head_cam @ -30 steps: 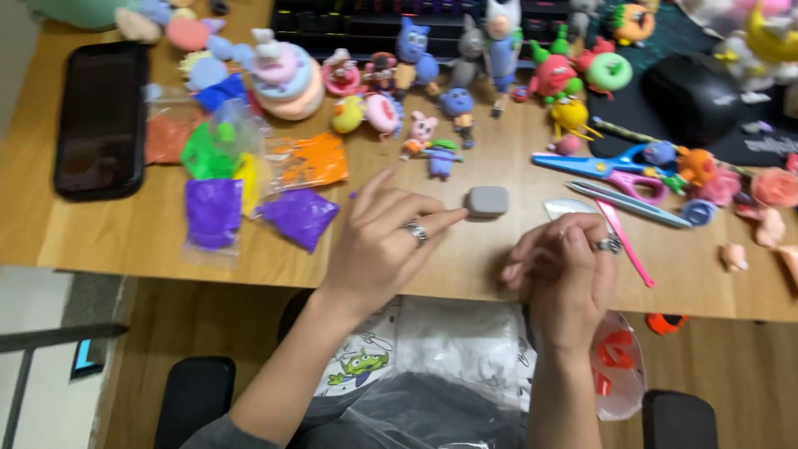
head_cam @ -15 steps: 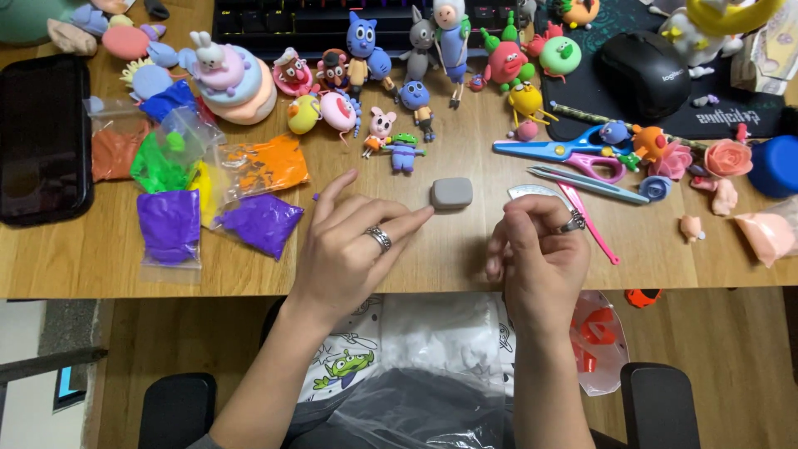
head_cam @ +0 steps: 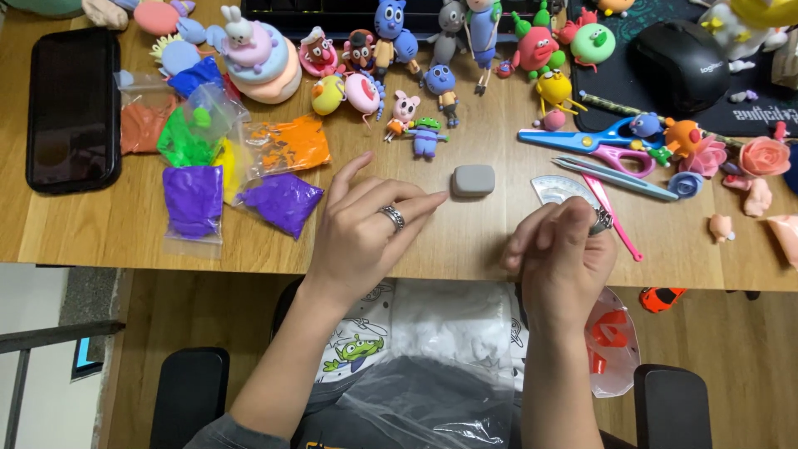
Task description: Assembling a miniature clay figure by measuring components and placing tiny details with tweezers
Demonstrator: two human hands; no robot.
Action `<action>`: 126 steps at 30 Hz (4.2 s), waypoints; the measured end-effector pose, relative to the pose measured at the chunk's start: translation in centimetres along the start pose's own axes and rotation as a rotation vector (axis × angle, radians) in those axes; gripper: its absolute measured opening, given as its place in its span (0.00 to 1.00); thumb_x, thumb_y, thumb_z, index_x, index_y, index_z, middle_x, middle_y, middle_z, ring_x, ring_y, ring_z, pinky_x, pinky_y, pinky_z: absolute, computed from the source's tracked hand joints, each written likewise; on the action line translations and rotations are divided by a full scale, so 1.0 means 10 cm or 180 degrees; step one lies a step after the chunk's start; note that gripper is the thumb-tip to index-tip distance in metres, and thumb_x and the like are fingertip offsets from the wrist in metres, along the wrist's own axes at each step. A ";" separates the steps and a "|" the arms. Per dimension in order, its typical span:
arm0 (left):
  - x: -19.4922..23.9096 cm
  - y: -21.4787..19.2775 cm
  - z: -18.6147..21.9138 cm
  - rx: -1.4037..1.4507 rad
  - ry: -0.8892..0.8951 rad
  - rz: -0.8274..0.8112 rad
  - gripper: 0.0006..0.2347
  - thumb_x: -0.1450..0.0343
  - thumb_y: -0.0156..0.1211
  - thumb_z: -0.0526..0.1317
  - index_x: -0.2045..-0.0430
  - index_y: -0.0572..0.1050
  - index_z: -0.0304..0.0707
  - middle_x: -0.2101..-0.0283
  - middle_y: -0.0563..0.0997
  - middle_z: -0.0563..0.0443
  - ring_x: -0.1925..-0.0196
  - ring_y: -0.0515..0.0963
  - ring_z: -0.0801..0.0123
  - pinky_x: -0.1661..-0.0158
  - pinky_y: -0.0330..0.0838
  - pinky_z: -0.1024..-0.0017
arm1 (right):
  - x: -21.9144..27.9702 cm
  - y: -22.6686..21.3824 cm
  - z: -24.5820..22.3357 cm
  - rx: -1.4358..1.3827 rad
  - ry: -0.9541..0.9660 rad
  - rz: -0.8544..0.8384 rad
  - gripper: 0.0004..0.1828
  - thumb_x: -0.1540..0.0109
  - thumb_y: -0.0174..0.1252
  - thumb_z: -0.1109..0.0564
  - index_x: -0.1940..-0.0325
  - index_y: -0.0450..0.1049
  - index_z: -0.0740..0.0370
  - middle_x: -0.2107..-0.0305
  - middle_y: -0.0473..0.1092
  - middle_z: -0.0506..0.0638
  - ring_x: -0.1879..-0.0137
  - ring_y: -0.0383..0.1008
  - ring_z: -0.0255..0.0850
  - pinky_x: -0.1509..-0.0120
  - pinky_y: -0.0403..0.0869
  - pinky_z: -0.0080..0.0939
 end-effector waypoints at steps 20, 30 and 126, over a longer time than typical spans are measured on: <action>0.02 0.06 -0.06 -0.0094 -0.0139 -0.0138 0.08 0.31 0.65 0.31 0.62 0.80 0.43 0.64 0.82 0.56 0.63 0.78 0.67 0.39 0.60 0.54 | -0.01 -0.11 0.18 -0.0022 0.0148 0.0152 0.14 0.36 0.56 0.45 0.66 0.65 0.57 0.81 0.69 0.56 0.84 0.67 0.37 0.83 0.60 0.28; 0.02 0.07 -0.07 -0.0173 -0.0152 -0.0189 0.05 0.33 0.69 0.33 0.66 0.81 0.41 0.66 0.78 0.56 0.64 0.75 0.65 0.40 0.60 0.52 | -0.02 -0.08 0.07 0.0042 -0.0081 0.0255 0.06 0.40 0.61 0.67 0.64 0.70 0.63 0.66 0.75 0.59 0.63 0.79 0.42 0.56 0.82 0.35; 0.05 0.17 -0.14 -0.0530 0.0092 0.0163 0.10 0.31 0.58 0.32 0.61 0.82 0.47 0.66 0.79 0.51 0.62 0.80 0.59 0.52 0.68 0.65 | 0.31 0.17 -0.27 0.2382 -0.2741 0.0992 0.10 0.39 0.62 0.53 0.54 0.71 0.49 0.70 0.76 0.37 0.72 0.77 0.32 0.65 0.75 0.30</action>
Point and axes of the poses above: each hand's wrist, its own x-axis away from the middle knuckle, its own y-axis out of the palm, z = x × y, the point moved 9 cm from there along -x, towards the middle knuckle
